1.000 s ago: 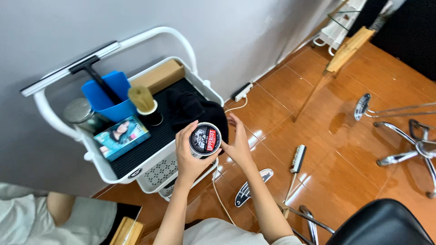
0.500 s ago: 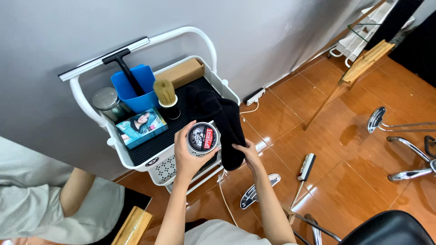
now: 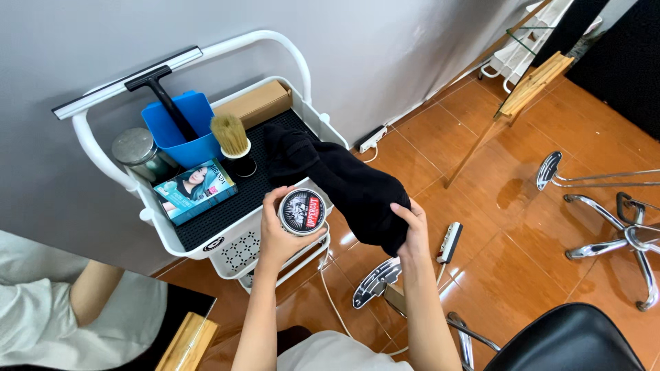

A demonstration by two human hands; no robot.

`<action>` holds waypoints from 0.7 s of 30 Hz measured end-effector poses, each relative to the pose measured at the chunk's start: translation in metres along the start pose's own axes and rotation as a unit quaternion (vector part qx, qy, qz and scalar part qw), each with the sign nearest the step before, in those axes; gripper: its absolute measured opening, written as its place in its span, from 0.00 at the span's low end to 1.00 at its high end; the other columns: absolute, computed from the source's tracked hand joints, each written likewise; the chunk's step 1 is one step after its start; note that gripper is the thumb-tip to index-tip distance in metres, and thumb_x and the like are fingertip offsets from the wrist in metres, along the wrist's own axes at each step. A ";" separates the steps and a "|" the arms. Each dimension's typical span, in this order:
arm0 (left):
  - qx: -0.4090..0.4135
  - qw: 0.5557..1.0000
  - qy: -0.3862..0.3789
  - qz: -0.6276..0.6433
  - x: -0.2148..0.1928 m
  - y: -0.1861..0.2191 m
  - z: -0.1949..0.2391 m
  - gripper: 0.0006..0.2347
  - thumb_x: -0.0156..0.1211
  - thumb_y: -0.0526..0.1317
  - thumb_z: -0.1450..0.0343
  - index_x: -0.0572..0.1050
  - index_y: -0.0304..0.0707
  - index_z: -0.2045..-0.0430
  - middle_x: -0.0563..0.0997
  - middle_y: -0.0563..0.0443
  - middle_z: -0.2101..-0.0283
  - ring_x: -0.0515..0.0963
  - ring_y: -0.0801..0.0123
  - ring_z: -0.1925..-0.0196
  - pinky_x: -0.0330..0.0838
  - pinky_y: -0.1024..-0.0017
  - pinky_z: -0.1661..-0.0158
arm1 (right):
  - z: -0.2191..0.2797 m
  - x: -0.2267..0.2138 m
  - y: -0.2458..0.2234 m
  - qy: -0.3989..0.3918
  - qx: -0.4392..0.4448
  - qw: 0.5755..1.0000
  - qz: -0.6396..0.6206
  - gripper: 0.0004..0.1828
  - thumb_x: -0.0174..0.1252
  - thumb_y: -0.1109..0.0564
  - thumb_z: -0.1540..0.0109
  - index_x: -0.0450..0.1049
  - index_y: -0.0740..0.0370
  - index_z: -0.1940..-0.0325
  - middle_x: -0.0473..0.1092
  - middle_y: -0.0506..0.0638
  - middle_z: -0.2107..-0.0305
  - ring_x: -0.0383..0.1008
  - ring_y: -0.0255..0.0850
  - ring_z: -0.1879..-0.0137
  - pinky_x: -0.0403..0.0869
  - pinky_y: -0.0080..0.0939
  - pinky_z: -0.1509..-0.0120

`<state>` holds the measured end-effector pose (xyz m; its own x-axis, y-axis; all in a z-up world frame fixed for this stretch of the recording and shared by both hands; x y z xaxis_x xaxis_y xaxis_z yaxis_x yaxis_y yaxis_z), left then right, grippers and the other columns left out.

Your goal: The person organizes various barber and salon supplies by picking up items from a barber chair and placing them into a rolling cart. The person handles items such as a hair dye box, a spray bottle, a box for a trimmer, and small containers, placing them into the compartments of the cart.

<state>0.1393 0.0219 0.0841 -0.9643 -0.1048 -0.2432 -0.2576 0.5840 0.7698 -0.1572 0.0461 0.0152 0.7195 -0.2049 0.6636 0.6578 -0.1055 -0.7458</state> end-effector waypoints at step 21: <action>-0.398 0.688 0.139 0.591 0.077 -0.095 0.065 0.24 0.44 0.55 0.23 0.70 0.36 0.40 0.78 0.43 0.42 0.78 0.60 0.41 0.71 0.65 0.41 | 0.070 0.179 0.035 -0.209 -0.452 0.641 0.584 0.22 0.59 0.62 0.42 0.76 0.66 0.43 0.72 0.57 0.40 0.62 0.62 0.26 0.52 0.67 0.23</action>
<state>0.0936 0.0102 -0.0464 -0.4759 -0.1496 0.8667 0.8704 -0.2214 0.4397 0.0103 0.0736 0.1120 0.7243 -0.4001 -0.5615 -0.6467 -0.6767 -0.3520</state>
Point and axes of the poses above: each hand's wrist, its own z-axis away from the middle knuckle, its own x-axis out of the palm, y = z × x, the point moved 5 cm from there along -z, towards the middle knuckle
